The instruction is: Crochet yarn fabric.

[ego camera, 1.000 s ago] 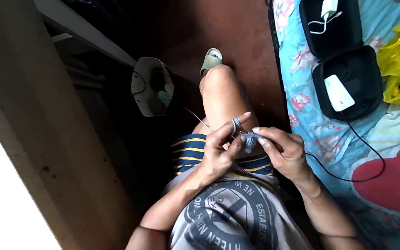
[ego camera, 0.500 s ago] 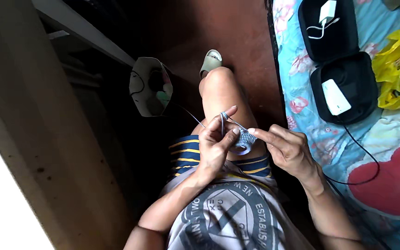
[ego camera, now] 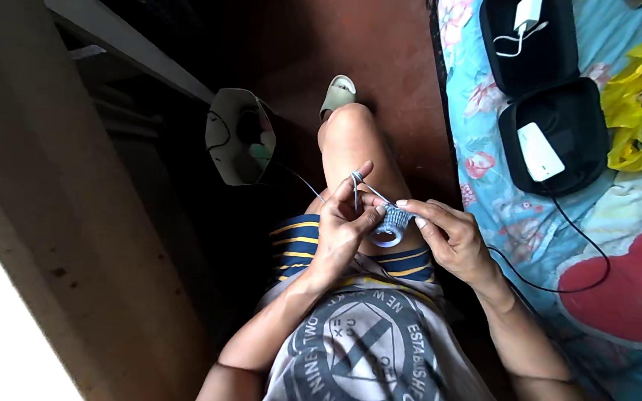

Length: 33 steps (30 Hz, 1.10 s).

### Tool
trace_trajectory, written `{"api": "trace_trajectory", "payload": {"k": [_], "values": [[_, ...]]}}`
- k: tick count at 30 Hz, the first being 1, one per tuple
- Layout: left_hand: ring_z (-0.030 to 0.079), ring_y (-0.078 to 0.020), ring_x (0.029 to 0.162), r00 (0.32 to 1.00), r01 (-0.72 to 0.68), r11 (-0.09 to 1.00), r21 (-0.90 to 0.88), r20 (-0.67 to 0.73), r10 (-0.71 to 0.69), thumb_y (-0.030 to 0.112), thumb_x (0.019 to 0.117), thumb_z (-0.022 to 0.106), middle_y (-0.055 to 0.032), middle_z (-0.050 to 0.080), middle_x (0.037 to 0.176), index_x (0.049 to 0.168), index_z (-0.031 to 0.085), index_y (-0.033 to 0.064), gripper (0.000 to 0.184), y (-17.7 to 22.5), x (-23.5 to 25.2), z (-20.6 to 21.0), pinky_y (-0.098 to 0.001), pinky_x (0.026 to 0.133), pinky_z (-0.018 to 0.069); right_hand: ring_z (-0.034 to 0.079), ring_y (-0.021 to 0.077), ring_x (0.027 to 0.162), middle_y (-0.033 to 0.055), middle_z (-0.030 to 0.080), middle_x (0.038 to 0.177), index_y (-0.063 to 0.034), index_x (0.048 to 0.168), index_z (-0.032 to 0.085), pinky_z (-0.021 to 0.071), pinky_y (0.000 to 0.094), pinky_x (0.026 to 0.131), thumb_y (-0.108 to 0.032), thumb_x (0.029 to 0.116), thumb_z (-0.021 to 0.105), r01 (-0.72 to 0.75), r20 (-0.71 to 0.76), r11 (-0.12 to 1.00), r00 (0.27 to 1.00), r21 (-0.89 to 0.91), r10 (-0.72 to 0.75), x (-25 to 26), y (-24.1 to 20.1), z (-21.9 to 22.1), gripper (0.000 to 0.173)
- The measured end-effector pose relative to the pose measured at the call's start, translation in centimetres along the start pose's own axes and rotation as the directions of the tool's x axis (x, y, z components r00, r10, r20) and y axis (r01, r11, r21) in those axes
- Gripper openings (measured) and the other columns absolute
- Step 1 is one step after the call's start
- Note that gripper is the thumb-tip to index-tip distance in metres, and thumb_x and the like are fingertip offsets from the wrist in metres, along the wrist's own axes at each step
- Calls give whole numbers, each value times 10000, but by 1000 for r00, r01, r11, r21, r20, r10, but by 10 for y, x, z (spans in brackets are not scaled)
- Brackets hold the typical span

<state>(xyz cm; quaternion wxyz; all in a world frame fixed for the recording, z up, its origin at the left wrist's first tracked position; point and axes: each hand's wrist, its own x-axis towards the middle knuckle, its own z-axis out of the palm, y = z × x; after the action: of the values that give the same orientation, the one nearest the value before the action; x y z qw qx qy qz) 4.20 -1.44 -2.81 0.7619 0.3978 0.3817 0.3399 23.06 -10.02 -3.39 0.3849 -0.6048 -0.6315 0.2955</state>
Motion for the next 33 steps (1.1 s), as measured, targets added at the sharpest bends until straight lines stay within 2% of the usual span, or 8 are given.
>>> {"api": "trace_trajectory", "payload": {"k": [2,5,10,18,26,30,32,33], "values": [[654,-74,689,1000,-3,1000,5,-6,3,-142,894,585,-46,704,859,1502,450,31,646,0,0,0,-223,682,571,560,71,672,44,622,807,-107,1252,738,465,218,589,-53,999,494,27,14,1000,1000,-15,-26,-1,3,-2,355],[653,-78,686,999,28,1000,14,-16,-27,-128,904,586,-49,702,861,1480,473,47,612,1,0,-1,-230,671,571,480,109,582,34,521,722,-179,1273,749,378,256,503,-35,961,477,88,44,980,996,-176,-82,-2,5,-7,438],[645,-74,675,999,37,999,19,-11,-36,-109,921,569,-40,690,847,1471,477,62,583,0,0,-2,-226,653,564,493,155,578,50,514,707,-203,1263,763,367,281,490,-8,929,494,181,77,920,983,-348,-164,-3,3,-12,471],[639,-69,673,1000,3,999,51,-22,-2,-110,918,578,-42,689,847,1482,466,57,599,-2,-1,-1,-218,652,558,524,218,583,91,533,710,-192,1260,762,381,318,481,-24,959,544,197,42,860,979,-470,-201,-6,-2,-7,407],[644,-84,668,999,28,999,16,-24,-28,-106,919,590,-51,690,830,1493,459,67,614,-4,0,0,-237,662,566,519,208,582,90,528,710,-176,1247,767,381,308,480,-20,950,566,198,14,868,976,-455,-215,-5,0,-3,392],[659,-89,684,998,49,999,-4,-24,-50,-88,933,598,-63,708,868,1518,433,77,630,-3,-1,0,-235,662,570,506,153,572,68,541,708,-154,1233,772,383,276,486,-21,940,533,147,-23,933,986,-329,-163,-5,5,-2,401],[678,-93,729,999,-41,994,101,-10,42,-85,921,606,-49,717,932,1555,363,61,695,-2,-5,3,-242,681,588,482,122,555,63,537,711,-131,1235,768,378,257,486,-18,946,528,89,-55,965,993,-245,-105,-5,4,1,392],[687,-92,754,990,-135,974,183,0,138,-79,915,615,-44,723,949,1555,347,27,702,-5,-7,4,-247,698,596,477,107,557,60,541,711,-115,1226,770,380,242,493,-16,943,529,66,-72,976,994,-206,-82,-5,1,3,384]]}}
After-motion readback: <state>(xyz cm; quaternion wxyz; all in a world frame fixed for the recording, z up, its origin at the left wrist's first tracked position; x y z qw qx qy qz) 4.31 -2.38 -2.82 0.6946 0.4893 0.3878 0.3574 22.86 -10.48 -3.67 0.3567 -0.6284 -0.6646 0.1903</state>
